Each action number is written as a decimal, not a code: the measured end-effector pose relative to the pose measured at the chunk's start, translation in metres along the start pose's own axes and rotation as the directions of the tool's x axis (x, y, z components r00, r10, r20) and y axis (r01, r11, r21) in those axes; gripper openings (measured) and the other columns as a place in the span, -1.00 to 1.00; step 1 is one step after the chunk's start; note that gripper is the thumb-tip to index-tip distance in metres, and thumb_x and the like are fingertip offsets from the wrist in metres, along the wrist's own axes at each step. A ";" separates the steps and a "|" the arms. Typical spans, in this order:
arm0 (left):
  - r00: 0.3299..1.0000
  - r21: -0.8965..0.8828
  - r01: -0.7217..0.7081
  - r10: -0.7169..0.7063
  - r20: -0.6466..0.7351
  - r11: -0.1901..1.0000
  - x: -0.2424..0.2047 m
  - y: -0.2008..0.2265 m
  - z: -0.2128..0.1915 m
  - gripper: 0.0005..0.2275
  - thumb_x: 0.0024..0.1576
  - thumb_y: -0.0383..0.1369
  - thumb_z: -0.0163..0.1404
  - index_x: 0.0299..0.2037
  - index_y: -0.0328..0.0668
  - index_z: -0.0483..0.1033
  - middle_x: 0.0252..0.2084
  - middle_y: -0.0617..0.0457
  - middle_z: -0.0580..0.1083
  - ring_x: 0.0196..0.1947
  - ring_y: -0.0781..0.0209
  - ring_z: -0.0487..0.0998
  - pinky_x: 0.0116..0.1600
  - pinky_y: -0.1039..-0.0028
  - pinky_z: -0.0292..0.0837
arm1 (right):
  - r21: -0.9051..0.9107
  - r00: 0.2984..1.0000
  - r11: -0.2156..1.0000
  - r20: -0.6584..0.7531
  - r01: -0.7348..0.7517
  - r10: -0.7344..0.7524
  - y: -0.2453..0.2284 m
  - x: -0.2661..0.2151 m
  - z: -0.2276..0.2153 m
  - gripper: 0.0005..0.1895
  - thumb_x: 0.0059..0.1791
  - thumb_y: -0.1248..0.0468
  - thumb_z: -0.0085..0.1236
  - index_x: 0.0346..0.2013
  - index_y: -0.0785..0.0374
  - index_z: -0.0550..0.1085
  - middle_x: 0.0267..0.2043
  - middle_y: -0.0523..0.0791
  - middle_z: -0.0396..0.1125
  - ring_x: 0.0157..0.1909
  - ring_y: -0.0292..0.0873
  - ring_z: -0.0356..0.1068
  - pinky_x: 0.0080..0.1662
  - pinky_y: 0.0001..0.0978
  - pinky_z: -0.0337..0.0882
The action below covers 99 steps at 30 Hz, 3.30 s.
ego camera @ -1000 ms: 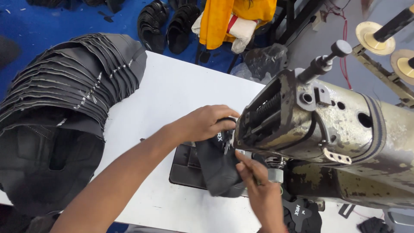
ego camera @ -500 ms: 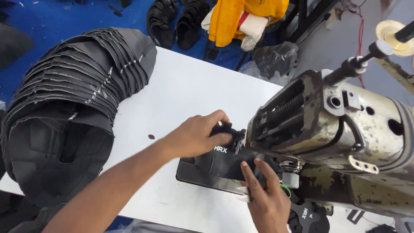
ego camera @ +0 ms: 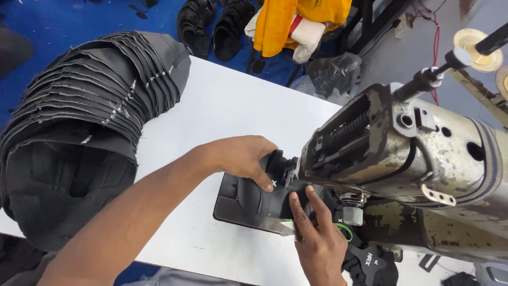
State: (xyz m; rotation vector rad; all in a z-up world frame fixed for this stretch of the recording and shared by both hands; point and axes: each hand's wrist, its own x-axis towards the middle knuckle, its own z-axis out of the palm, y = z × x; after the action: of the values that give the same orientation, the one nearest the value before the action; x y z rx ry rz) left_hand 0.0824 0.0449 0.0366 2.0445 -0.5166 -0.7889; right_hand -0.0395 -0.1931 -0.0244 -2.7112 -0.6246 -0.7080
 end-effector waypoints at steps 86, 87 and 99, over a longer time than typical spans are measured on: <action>0.847 -0.510 -0.352 0.035 -0.530 0.785 0.040 -0.070 0.014 -0.61 0.33 -0.13 0.02 -0.33 -0.38 0.55 -0.60 0.33 0.24 -0.58 0.50 0.13 -0.44 0.54 0.10 | 0.324 0.890 0.933 0.456 -0.158 -0.008 0.039 -0.187 0.141 -0.50 -0.18 0.39 0.34 0.05 0.06 0.55 -0.02 -0.07 0.43 -0.14 -0.09 0.56 -0.15 -0.30 0.55; 0.862 -0.543 -0.307 -0.014 -0.507 0.782 0.030 -0.061 0.013 -0.65 0.29 -0.12 -0.01 -0.27 -0.30 0.61 -0.62 0.33 0.25 -0.61 0.49 0.11 -0.47 0.53 0.05 | 0.318 0.893 0.922 0.446 -0.221 0.060 0.033 -0.182 0.137 -0.42 -0.26 0.41 0.33 0.05 0.03 0.54 -0.03 -0.12 0.43 -0.14 -0.13 0.58 -0.14 -0.32 0.57; 0.854 -0.254 -0.150 -0.004 -0.520 0.956 0.004 -0.042 0.013 -0.51 0.28 0.06 -0.18 -0.09 -0.23 0.61 -0.43 0.08 0.50 -0.37 0.37 0.48 -0.16 0.48 0.43 | 0.203 0.891 0.936 0.416 -0.286 0.182 0.013 -0.169 0.125 -0.32 -0.36 0.45 0.36 0.04 -0.04 0.54 -0.02 -0.16 0.43 -0.15 -0.12 0.58 -0.14 -0.31 0.56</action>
State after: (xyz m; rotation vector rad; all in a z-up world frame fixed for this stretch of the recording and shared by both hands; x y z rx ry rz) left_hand 0.0788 0.0575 -0.0056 1.8462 -0.1580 -0.2215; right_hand -0.1161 -0.2166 -0.2191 -2.6265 -0.4181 -0.0125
